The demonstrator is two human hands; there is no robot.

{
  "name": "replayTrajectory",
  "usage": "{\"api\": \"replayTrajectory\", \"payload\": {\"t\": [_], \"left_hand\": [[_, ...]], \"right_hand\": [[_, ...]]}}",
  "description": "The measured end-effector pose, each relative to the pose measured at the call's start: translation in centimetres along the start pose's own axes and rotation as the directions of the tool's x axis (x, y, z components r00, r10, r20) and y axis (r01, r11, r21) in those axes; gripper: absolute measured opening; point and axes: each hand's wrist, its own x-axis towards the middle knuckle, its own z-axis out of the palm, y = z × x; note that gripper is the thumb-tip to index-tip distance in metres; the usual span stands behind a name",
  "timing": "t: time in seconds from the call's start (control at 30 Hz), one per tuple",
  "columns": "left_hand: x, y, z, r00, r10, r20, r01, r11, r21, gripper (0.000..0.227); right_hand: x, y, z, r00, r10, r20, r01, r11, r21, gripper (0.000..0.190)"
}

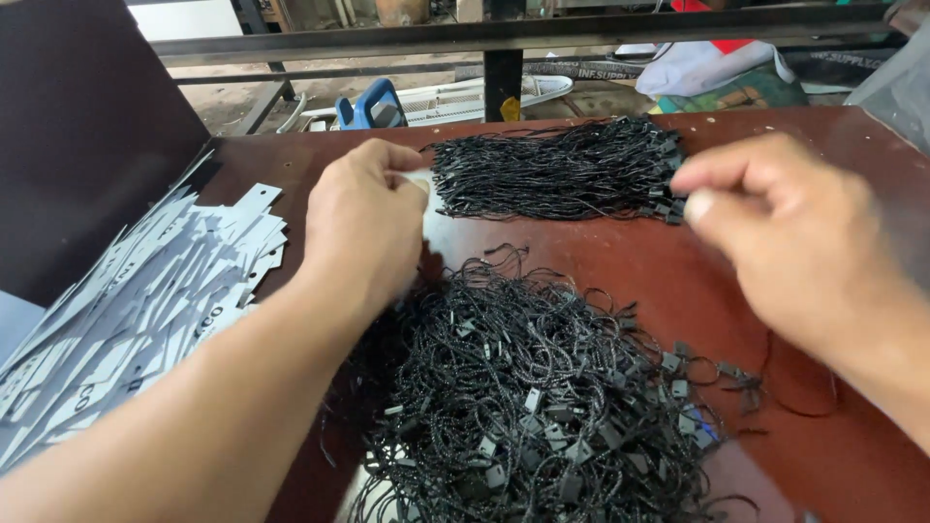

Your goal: Untangling and sorting black plastic tag fasteners from a tangled pile into an organized stack on a table.

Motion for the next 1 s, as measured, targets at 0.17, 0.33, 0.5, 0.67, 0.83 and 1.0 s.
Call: {"api": "replayTrajectory", "payload": {"t": [0.17, 0.33, 0.5, 0.67, 0.83, 1.0], "left_hand": [[-4.8, 1.0, -0.7, 0.993, 0.008, 0.117, -0.037, 0.968, 0.248, 0.025], [-7.1, -0.3, 0.8, 0.983, 0.005, 0.185, -0.047, 0.974, 0.222, 0.027], [-7.2, -1.5, 1.4, 0.985, 0.069, 0.159, -0.103, 0.972, 0.211, 0.031], [-7.2, -1.9, 1.7, 0.984, 0.129, 0.120, -0.148, 0.974, 0.170, 0.026], [-7.1, -1.6, 1.8, 0.985, 0.117, 0.129, -0.140, 0.972, 0.187, 0.026], [-7.0, -2.3, 2.0, 0.979, 0.182, 0.094, -0.196, 0.967, 0.163, 0.026]], "right_hand": [[-2.8, -1.3, 0.5, 0.966, -0.141, 0.215, 0.128, 0.989, 0.072, 0.018], [-4.1, -0.8, 0.7, 0.881, -0.387, 0.271, 0.369, 0.922, 0.115, 0.022], [-4.3, -0.4, 1.0, 0.785, -0.535, 0.313, 0.519, 0.843, 0.140, 0.022], [-4.8, -1.2, 0.6, 0.773, -0.611, 0.172, 0.578, 0.789, 0.207, 0.014], [-5.2, 0.5, 0.0, 0.806, -0.566, 0.173, 0.542, 0.823, 0.171, 0.012], [-5.0, 1.3, 1.0, 0.789, -0.525, 0.319, 0.537, 0.841, 0.056, 0.007]]}}
